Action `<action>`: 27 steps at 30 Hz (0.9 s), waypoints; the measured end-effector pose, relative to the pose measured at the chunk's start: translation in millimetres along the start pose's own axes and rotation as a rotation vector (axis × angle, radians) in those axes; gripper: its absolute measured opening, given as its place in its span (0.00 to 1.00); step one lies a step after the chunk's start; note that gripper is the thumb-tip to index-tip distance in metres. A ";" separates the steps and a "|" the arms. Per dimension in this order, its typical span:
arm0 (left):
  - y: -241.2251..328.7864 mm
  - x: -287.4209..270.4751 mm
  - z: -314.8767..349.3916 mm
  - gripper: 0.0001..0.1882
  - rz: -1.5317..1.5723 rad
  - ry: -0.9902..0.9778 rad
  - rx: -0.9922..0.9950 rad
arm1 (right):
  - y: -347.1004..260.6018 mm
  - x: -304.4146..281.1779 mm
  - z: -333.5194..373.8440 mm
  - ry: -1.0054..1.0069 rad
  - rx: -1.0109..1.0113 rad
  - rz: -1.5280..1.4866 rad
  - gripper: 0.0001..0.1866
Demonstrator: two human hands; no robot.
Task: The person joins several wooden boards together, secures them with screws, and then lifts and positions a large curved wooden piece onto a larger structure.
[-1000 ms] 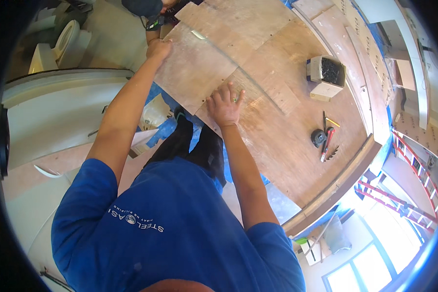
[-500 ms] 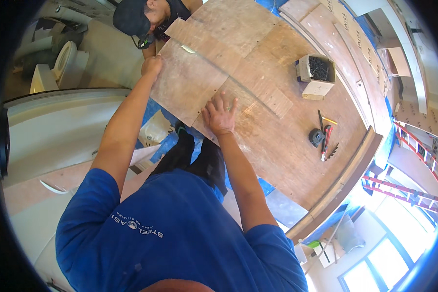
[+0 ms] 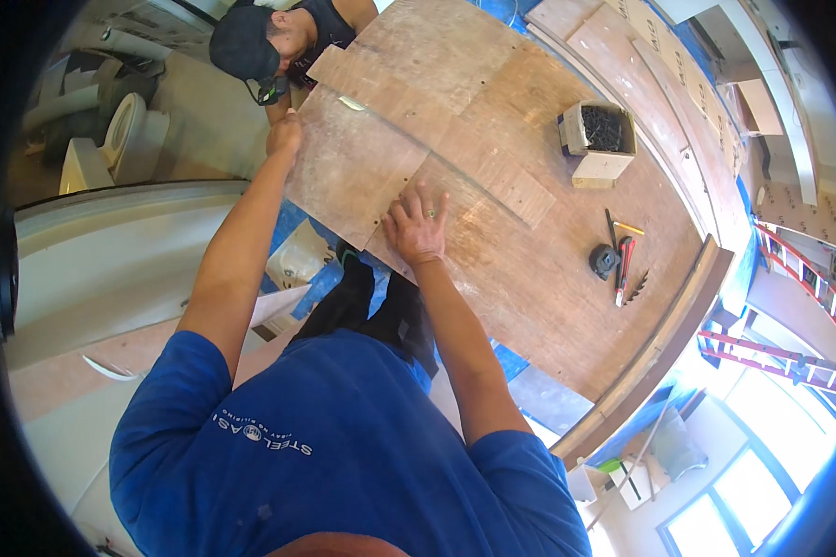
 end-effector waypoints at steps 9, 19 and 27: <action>1.4 -5.7 9.1 0.41 0.001 -0.012 -0.036 | 1.3 1.2 1.8 -0.002 0.012 -0.016 0.15; -9.4 -3.7 -5.0 0.42 0.090 -0.049 0.018 | 0.1 2.8 1.0 -0.012 0.007 -0.018 0.15; -0.6 12.6 -8.4 0.38 0.092 0.003 0.111 | 2.3 3.5 5.3 -0.029 0.035 0.014 0.16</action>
Point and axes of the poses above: each hand's wrist, its own z-axis away from the middle knuckle, its own x-axis out of the palm, y = z × x, the point moved 8 cm from there along -z, towards the middle knuckle, and after that the axes turned 14 degrees about -x, right-handed, at the moved point
